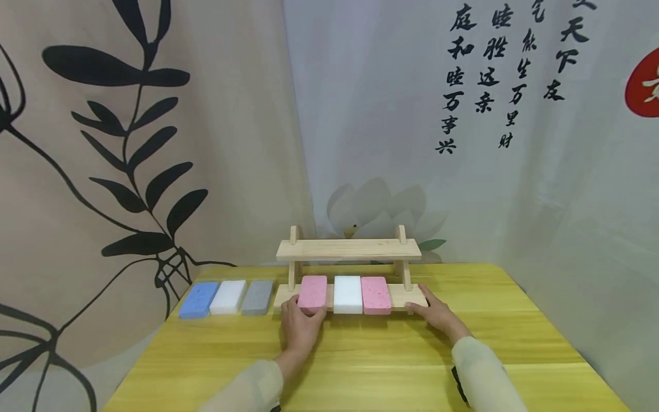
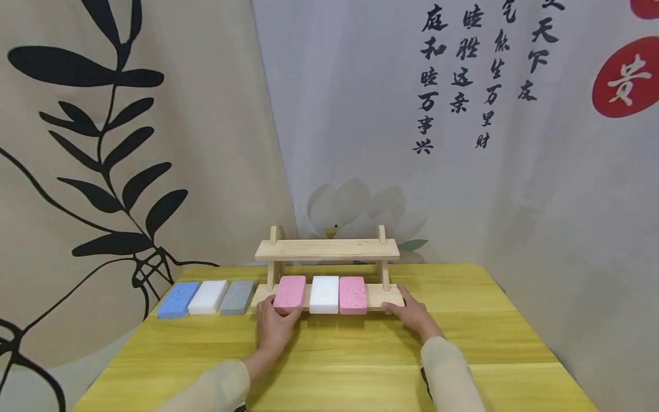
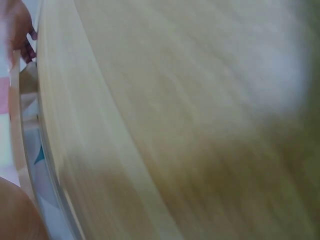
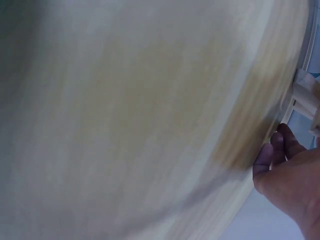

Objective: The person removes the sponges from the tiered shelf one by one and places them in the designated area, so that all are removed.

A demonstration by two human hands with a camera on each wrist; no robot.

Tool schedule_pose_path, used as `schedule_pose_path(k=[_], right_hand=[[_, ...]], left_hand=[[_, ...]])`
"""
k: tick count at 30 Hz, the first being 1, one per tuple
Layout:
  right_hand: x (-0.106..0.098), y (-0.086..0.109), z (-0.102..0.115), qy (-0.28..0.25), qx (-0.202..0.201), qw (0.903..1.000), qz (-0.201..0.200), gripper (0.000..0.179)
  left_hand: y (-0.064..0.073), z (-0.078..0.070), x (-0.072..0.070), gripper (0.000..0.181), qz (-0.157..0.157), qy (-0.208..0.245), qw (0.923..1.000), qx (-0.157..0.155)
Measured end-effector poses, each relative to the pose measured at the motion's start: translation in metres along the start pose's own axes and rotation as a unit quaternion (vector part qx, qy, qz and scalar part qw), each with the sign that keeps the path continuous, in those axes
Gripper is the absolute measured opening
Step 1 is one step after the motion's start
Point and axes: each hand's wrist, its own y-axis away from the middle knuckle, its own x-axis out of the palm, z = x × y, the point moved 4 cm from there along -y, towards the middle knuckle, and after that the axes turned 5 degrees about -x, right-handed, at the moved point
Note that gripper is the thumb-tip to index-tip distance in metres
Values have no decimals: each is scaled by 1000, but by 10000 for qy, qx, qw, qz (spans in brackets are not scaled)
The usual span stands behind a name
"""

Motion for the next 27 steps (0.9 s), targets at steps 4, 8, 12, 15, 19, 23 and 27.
schedule_pose_path(k=[4, 8, 12, 15, 19, 23, 27], right_hand=[[-1, 1, 3, -57, 84, 9999, 90, 107], [-1, 5, 10, 31, 145, 9999, 52, 105], [-1, 4, 7, 73, 87, 9999, 11, 106], [0, 0, 2, 122, 13, 9999, -12, 106], [0, -3, -2, 31, 54, 10000, -20, 108], [-1, -6, -6, -94, 176, 9998, 20, 114], [-1, -9, -9, -119, 176, 9998, 3, 118]], left_hand=[[-2, 2, -3, 71, -1, 50, 10000, -73], [-1, 3, -7, 73, 38, 153, 9998, -99], [0, 2, -13, 72, 75, 243, 9996, -137], [-1, 4, -18, 72, 95, 242, 9995, -153], [-3, 8, -25, 72, 140, 250, 9994, -169], [-6, 12, -33, 72, 155, 283, 9994, -149], [-8, 17, -38, 73, 173, 277, 9993, -205]])
